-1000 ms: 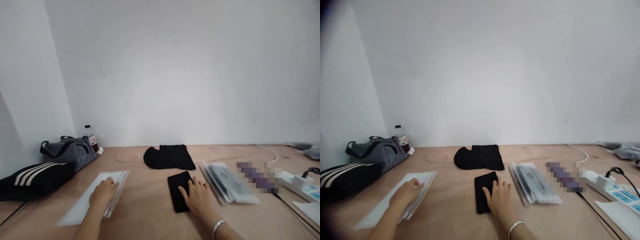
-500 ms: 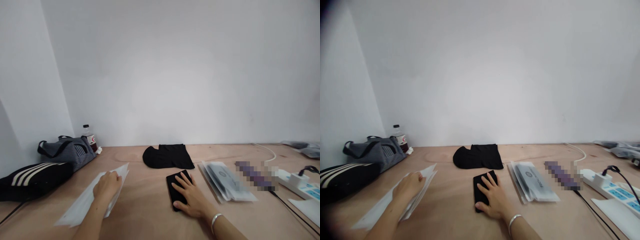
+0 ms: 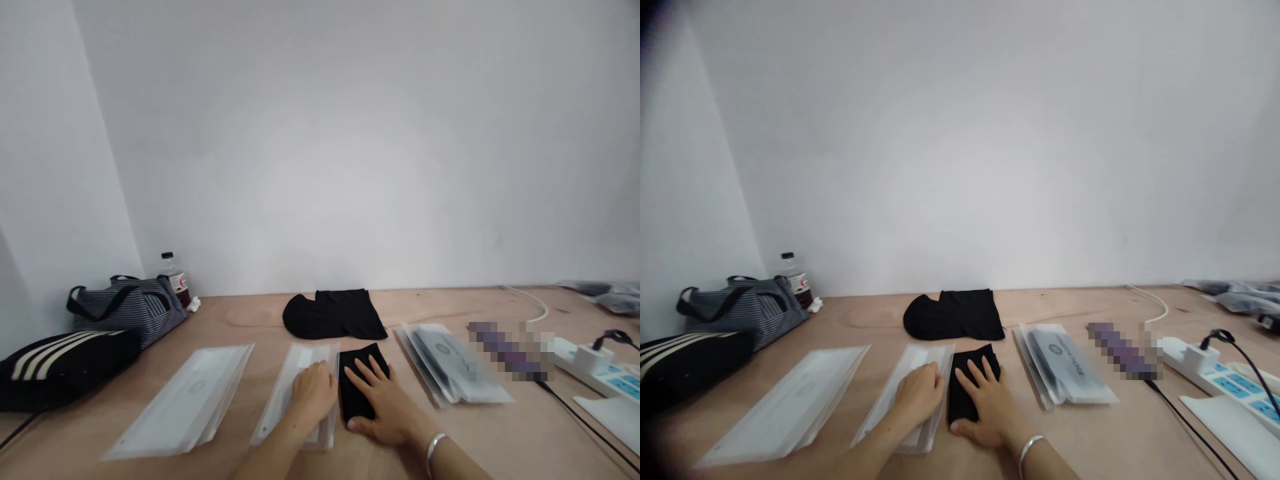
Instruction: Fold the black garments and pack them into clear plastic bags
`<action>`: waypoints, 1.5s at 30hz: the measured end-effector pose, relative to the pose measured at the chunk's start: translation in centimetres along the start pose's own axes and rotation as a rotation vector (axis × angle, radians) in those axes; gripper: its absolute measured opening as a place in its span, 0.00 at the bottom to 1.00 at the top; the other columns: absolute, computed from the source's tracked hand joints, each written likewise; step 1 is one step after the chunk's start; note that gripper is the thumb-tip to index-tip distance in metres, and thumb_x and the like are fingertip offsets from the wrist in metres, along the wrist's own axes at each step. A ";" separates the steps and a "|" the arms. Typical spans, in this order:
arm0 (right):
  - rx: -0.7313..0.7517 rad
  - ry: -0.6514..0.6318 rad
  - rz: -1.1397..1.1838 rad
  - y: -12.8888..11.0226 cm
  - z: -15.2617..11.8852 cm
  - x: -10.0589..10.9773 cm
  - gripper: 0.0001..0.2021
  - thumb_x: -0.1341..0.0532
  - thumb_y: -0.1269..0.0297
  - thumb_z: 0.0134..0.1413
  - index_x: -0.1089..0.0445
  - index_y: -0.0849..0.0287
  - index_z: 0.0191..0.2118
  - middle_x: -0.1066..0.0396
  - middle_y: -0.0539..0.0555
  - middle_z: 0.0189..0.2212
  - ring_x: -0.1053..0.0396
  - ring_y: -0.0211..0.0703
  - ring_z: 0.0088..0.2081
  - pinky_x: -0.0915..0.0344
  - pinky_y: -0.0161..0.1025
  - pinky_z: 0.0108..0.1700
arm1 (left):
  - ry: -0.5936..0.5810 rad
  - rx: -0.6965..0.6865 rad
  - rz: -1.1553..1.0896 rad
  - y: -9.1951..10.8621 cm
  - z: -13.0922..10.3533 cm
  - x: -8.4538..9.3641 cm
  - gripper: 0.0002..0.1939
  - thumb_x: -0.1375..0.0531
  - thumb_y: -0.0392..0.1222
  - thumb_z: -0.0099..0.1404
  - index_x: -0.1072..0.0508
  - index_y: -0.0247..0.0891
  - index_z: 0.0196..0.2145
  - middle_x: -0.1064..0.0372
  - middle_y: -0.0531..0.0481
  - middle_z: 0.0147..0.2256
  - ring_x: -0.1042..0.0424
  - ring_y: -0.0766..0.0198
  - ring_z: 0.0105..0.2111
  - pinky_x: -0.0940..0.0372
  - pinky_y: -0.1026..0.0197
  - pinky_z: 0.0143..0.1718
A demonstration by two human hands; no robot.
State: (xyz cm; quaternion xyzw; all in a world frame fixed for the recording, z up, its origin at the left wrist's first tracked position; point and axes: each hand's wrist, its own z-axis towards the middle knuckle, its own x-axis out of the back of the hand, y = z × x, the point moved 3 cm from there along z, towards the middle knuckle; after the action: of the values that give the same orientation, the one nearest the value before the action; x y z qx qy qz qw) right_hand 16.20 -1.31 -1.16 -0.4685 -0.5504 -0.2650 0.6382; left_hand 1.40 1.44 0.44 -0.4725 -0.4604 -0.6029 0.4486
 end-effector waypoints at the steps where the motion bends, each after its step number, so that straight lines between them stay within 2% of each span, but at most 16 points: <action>1: -0.016 0.006 -0.001 0.0 0.0 -0.1 0.41 0.49 0.38 0.43 0.62 0.49 0.60 0.66 0.58 0.61 0.73 0.64 0.59 0.69 0.67 0.51 | -0.001 -0.006 0.001 0.1 -0.1 -0.3 0.12 0.54 0.37 0.61 0.31 0.37 0.32 0.30 0.45 0.31 0.30 0.56 0.33 0.43 0.60 0.30; 3: -0.031 0.028 -0.006 0.0 -0.1 -0.2 0.40 0.49 0.38 0.43 0.63 0.48 0.60 0.66 0.58 0.61 0.72 0.64 0.59 0.69 0.68 0.50 | 0.015 -0.022 -0.001 0.2 -0.3 -0.5 0.13 0.54 0.40 0.62 0.31 0.37 0.31 0.30 0.45 0.32 0.32 0.56 0.35 0.43 0.59 0.32; 9: 0.024 0.099 -0.057 -0.1 0.1 -0.3 0.39 0.49 0.38 0.44 0.61 0.46 0.60 0.65 0.58 0.61 0.72 0.64 0.59 0.79 0.67 0.50 | 0.198 -0.107 -0.031 -0.2 -0.3 -0.5 0.11 0.51 0.44 0.61 0.31 0.38 0.28 0.34 0.46 0.33 0.36 0.56 0.38 0.45 0.57 0.38; 12: 0.021 0.086 -0.053 -0.2 0.4 -0.5 0.33 0.51 0.42 0.49 0.60 0.45 0.60 0.63 0.56 0.61 0.70 0.61 0.59 0.78 0.65 0.52 | 0.164 -0.134 -0.121 -0.7 0.2 -1.4 0.10 0.50 0.39 0.60 0.30 0.38 0.27 0.35 0.46 0.38 0.38 0.57 0.42 0.47 0.58 0.43; 16: -0.064 0.115 -0.014 -0.3 0.5 -0.3 0.23 0.58 0.49 0.57 0.55 0.43 0.58 0.58 0.54 0.60 0.67 0.57 0.59 0.73 0.63 0.53 | 0.092 -0.090 -0.208 -1.3 1.1 -2.7 0.11 0.50 0.33 0.60 0.29 0.37 0.27 0.35 0.47 0.43 0.38 0.61 0.45 0.48 0.61 0.47; 23: -0.175 0.243 0.186 -1.0 0.5 -0.2 0.23 0.63 0.52 0.59 0.58 0.46 0.59 0.57 0.50 0.59 0.65 0.52 0.60 0.68 0.61 0.55 | 0.088 -0.053 -0.256 -0.7 1.1 -3.4 0.14 0.54 0.36 0.63 0.29 0.36 0.33 0.35 0.45 0.44 0.37 0.60 0.46 0.47 0.61 0.47; 25: -0.146 0.225 0.179 -1.6 0.3 -0.3 0.24 0.63 0.50 0.59 0.59 0.46 0.60 0.58 0.50 0.60 0.66 0.51 0.60 0.68 0.61 0.55 | 0.088 -0.069 -0.268 -0.4 0.7 -3.3 0.15 0.55 0.34 0.63 0.29 0.36 0.37 0.35 0.46 0.44 0.37 0.61 0.45 0.47 0.62 0.47; 28: -0.062 0.203 0.128 -2.1 0.0 0.4 0.26 0.63 0.47 0.58 0.56 0.48 0.59 0.59 0.53 0.60 0.67 0.51 0.60 0.73 0.61 0.55 | 0.088 -0.106 -0.287 -0.3 0.4 -3.3 0.17 0.56 0.33 0.63 0.31 0.37 0.41 0.35 0.47 0.45 0.38 0.63 0.46 0.47 0.64 0.47; 31: 0.045 0.248 0.073 -1.8 0.2 1.6 0.25 0.65 0.50 0.60 0.51 0.52 0.58 0.58 0.53 0.60 0.67 0.47 0.60 0.76 0.57 0.56 | 0.085 -0.126 -0.288 -0.4 0.3 -3.3 0.17 0.57 0.33 0.63 0.32 0.35 0.43 0.35 0.46 0.45 0.38 0.61 0.46 0.47 0.62 0.47; 33: 0.124 0.237 0.038 -1.4 0.7 1.8 0.25 0.64 0.52 0.60 0.52 0.54 0.59 0.59 0.52 0.60 0.67 0.45 0.60 0.76 0.55 0.57 | 0.080 -0.117 -0.279 -0.4 0.4 -3.5 0.17 0.57 0.33 0.63 0.32 0.34 0.44 0.36 0.45 0.46 0.38 0.61 0.46 0.47 0.62 0.47; 36: 0.200 0.142 0.013 -1.0 1.6 1.0 0.26 0.61 0.52 0.59 0.58 0.56 0.60 0.60 0.53 0.60 0.67 0.45 0.60 0.75 0.54 0.57 | 0.080 -0.090 -0.273 -0.5 0.4 -3.6 0.17 0.58 0.32 0.63 0.32 0.34 0.43 0.36 0.44 0.46 0.38 0.61 0.46 0.48 0.61 0.48; 40: 0.193 0.074 0.016 -0.7 2.2 -0.4 0.25 0.62 0.53 0.59 0.63 0.54 0.61 0.61 0.51 0.60 0.67 0.46 0.60 0.77 0.56 0.56 | 0.089 -0.053 -0.285 -0.4 0.5 -3.5 0.17 0.59 0.33 0.64 0.32 0.35 0.41 0.35 0.45 0.44 0.38 0.61 0.46 0.48 0.61 0.48; 45: 0.133 0.055 0.002 -0.8 2.4 -0.5 0.26 0.59 0.49 0.57 0.59 0.47 0.60 0.59 0.48 0.60 0.68 0.55 0.60 0.80 0.65 0.52 | 0.100 -0.031 -0.336 -0.5 0.7 -3.2 0.16 0.58 0.37 0.64 0.32 0.35 0.38 0.33 0.45 0.41 0.36 0.61 0.44 0.45 0.62 0.46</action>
State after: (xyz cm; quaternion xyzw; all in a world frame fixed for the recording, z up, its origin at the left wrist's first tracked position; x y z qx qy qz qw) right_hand 14.29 0.40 -1.50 -0.4183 -0.5487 -0.2399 0.6829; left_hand 1.46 2.57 -2.70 -0.3654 -0.5006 -0.6991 0.3564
